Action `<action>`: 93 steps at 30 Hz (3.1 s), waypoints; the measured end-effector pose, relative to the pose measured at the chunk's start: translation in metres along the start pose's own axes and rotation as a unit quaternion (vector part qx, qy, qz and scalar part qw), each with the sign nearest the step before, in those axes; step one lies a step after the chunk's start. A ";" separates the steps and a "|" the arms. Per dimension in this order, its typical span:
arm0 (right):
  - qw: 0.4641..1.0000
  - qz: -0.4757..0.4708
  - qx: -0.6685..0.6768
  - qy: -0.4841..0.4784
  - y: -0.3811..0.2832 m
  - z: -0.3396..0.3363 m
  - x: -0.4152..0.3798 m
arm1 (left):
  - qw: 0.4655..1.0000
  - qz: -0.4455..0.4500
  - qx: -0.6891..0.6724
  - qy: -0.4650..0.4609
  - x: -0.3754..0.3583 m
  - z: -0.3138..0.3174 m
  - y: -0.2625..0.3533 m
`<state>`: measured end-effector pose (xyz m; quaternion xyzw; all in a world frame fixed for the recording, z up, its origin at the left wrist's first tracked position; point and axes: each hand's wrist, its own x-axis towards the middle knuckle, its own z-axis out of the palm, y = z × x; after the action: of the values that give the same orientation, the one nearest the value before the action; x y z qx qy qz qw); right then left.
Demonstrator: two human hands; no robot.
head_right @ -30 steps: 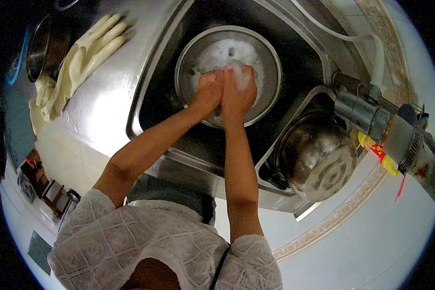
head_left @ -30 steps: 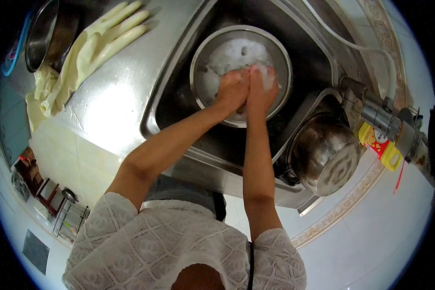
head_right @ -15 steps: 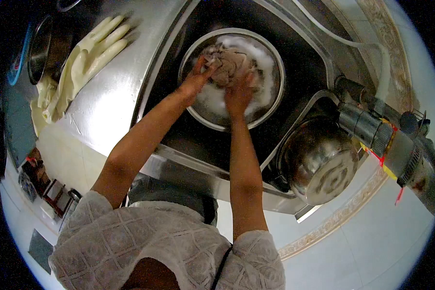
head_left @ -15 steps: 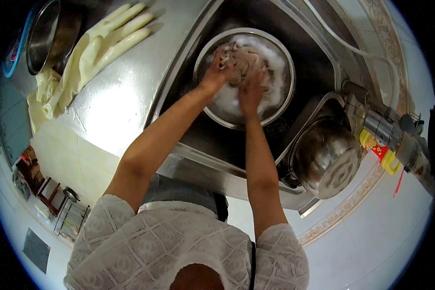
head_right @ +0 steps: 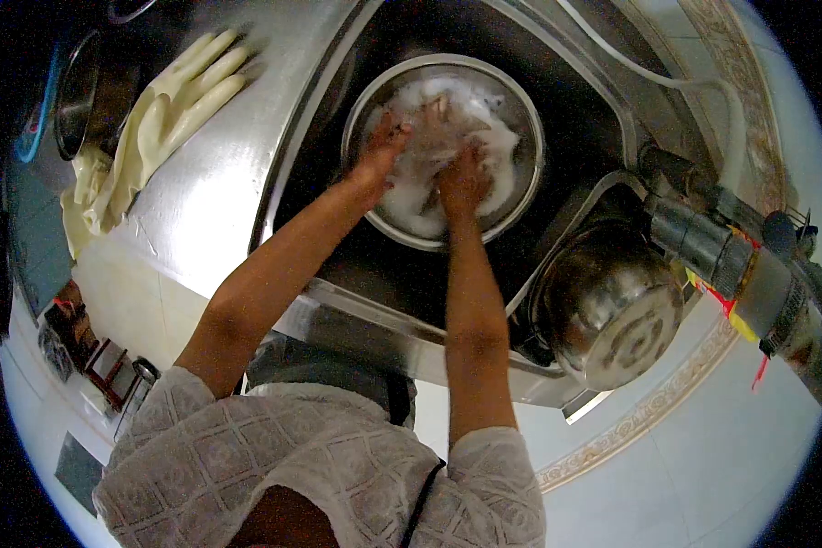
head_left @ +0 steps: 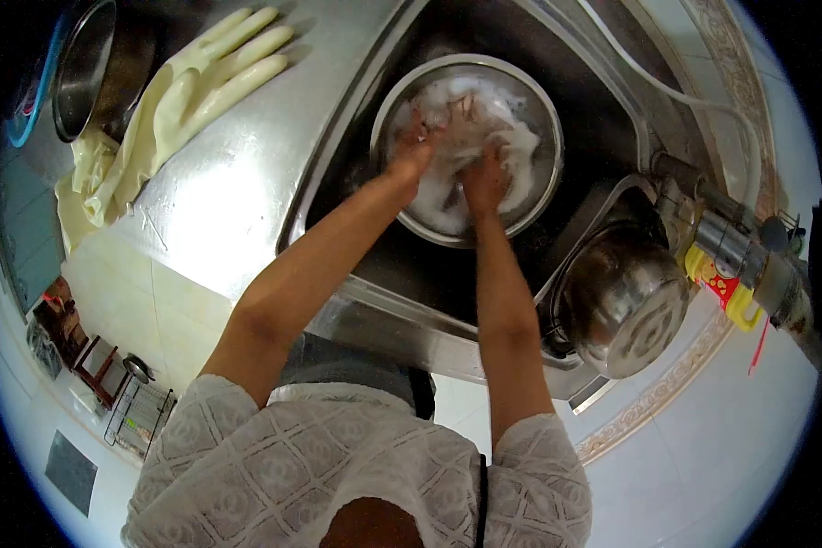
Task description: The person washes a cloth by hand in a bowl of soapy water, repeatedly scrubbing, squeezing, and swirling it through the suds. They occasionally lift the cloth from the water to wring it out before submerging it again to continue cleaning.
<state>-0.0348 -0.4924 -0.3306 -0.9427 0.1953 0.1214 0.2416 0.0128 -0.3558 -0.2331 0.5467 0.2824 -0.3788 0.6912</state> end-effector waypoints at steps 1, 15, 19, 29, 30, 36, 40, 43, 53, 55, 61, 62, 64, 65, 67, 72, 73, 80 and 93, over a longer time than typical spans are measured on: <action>0.991 0.089 0.096 0.035 -0.001 0.000 0.003 | 1.000 0.001 0.000 0.000 0.002 0.002 0.000; 0.937 -0.307 0.163 0.045 -0.084 -0.118 -0.093 | 0.874 0.385 -0.083 -0.286 0.052 0.005 -0.039; 0.926 -0.318 0.119 0.164 -0.105 -0.107 -0.088 | 0.912 0.093 -0.319 -0.241 -0.008 0.025 0.001; 0.951 0.056 0.302 0.030 -0.059 -0.100 -0.008 | 0.981 0.137 -0.108 -0.083 -0.018 0.032 -0.009; 0.951 0.055 0.302 0.028 -0.054 -0.097 -0.005 | 0.978 0.153 -0.105 -0.098 -0.019 0.032 -0.008; 0.972 0.152 0.130 0.122 -0.003 -0.064 0.003 | 0.986 0.143 0.083 0.001 -0.011 -0.003 -0.006; 0.993 0.012 0.028 0.112 0.006 -0.027 -0.007 | 0.986 0.145 0.079 -0.003 0.015 -0.021 -0.014; 0.984 -0.099 -0.149 0.001 -0.013 -0.024 -0.015 | 0.991 0.013 0.130 0.022 0.007 -0.015 -0.020; 0.926 -0.280 -0.207 -0.147 -0.029 -0.051 -0.018 | 0.995 -0.089 -0.034 0.007 -0.022 -0.007 -0.006; 0.978 -0.123 -0.131 -0.105 -0.036 -0.054 -0.015 | 0.996 -0.081 -0.025 0.005 -0.024 -0.006 -0.004; 0.891 0.069 0.444 -0.065 -0.039 -0.045 -0.016 | 0.989 -0.106 -0.081 -0.061 -0.003 0.006 -0.005; 0.921 0.007 0.381 -0.079 -0.039 -0.059 -0.024 | 0.979 -0.140 -0.124 -0.084 -0.001 0.005 0.000; 0.954 -0.127 0.251 -0.107 -0.051 -0.098 -0.050 | 0.964 -0.173 -0.172 -0.110 -0.003 0.008 0.003; 0.954 -0.203 0.185 -0.118 -0.066 -0.125 -0.062 | 0.948 -0.183 -0.223 -0.138 -0.002 0.011 0.004; 0.943 -0.188 0.224 -0.157 -0.076 -0.162 -0.071 | 0.930 -0.200 -0.288 -0.109 -0.009 0.023 0.007; 0.829 0.004 0.559 -0.003 -0.053 -0.187 -0.053 | 0.931 -0.239 -0.275 -0.032 -0.054 0.038 0.023; 0.831 0.003 0.556 -0.004 -0.053 -0.181 -0.050 | 0.922 -0.231 -0.305 -0.067 -0.059 0.042 0.024; 0.599 0.068 0.798 -0.027 -0.027 -0.113 -0.036 | 0.867 -0.146 -0.402 -0.256 -0.080 0.057 0.012; 0.470 -0.060 0.852 -0.221 -0.054 -0.133 -0.029 | 0.834 -0.156 -0.381 -0.368 -0.112 0.039 0.032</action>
<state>-0.0196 -0.5068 -0.1857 -0.2217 0.0851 0.0848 0.9677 -0.0235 -0.3653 -0.1158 0.0088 0.2105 -0.5170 0.8297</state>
